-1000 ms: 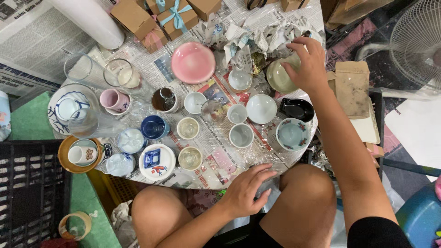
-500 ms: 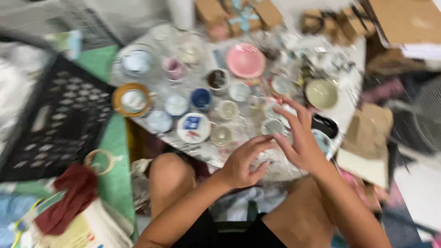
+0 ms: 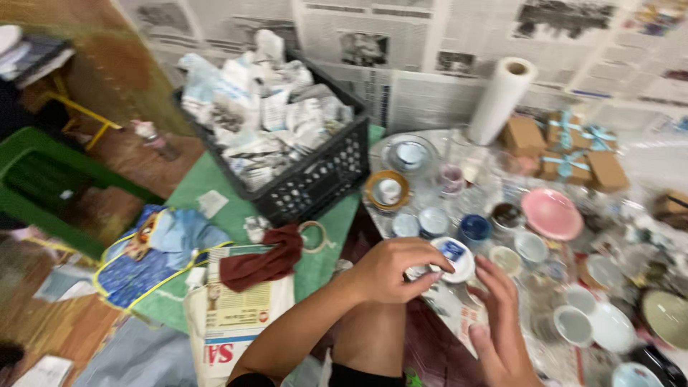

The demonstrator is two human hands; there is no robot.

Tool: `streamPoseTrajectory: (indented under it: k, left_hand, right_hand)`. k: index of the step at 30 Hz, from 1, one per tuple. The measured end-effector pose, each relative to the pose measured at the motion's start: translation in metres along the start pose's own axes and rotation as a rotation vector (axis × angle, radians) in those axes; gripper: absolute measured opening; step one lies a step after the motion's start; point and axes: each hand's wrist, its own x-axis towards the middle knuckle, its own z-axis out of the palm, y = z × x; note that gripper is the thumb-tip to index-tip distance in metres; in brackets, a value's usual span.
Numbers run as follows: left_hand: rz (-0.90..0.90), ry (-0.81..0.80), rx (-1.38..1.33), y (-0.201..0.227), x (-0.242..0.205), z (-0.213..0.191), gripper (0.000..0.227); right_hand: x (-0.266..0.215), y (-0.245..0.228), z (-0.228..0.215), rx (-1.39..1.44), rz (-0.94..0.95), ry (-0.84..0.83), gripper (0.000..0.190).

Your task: The person wraps small ceramic bowls and cups one by one using newspaper. They fold the paper around each item, tuck the edges, and place the wrapped pieces on the table. The process repeats for multiple items.

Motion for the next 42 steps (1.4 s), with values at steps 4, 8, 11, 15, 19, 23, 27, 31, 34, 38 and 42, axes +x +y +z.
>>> streamPoseTrajectory:
  k: [4, 8, 11, 15, 19, 23, 27, 31, 34, 38, 42]
  left_hand:
    - [-0.122, 0.133, 0.119, -0.007, -0.007, -0.057, 0.025]
    - [-0.144, 0.347, 0.363, -0.031, -0.021, -0.103, 0.013]
    - [-0.247, 0.398, 0.492, -0.055, -0.036, -0.131, 0.012]
    - [-0.408, 0.484, 0.736, -0.105, -0.057, -0.189, 0.010]
    - [-0.742, 0.351, 0.922, -0.140, -0.081, -0.228, 0.020]
    - [-0.846, 0.213, 0.951, -0.161, -0.089, -0.238, 0.031]
    - [-0.893, 0.177, 0.889, -0.163, -0.087, -0.242, 0.026]
    - [-0.904, 0.170, 0.856, -0.130, -0.082, -0.246, 0.017]
    - [-0.631, 0.343, 0.939, -0.092, -0.077, -0.245, 0.018]
    - [-0.268, 0.529, 0.981, -0.050, -0.077, -0.220, 0.017]
    - [-0.240, 0.540, 0.543, -0.040, -0.072, -0.156, 0.018]
  right_hand:
    - [0.007, 0.023, 0.056, 0.198, -0.052, -0.010, 0.069]
    - [-0.007, 0.037, 0.098, 0.231, -0.054, -0.117, 0.070]
    - [-0.014, 0.046, 0.120, 0.267, -0.065, -0.155, 0.070]
    - [-0.026, 0.054, 0.138, 0.270, -0.032, -0.225, 0.068]
    - [-0.034, 0.065, 0.153, 0.266, -0.005, -0.273, 0.068]
    - [-0.037, 0.066, 0.152, 0.274, 0.031, -0.334, 0.056]
    - [-0.043, 0.057, 0.147, 0.264, -0.003, -0.313, 0.038]
    - [-0.042, 0.051, 0.149, 0.225, 0.083, -0.263, 0.037]
    - [-0.042, 0.044, 0.148, 0.185, 0.150, -0.282, 0.037]
    - [-0.047, 0.029, 0.141, 0.209, 0.258, -0.306, 0.036]
    - [-0.038, 0.026, 0.113, 0.042, 0.011, -0.281, 0.039]
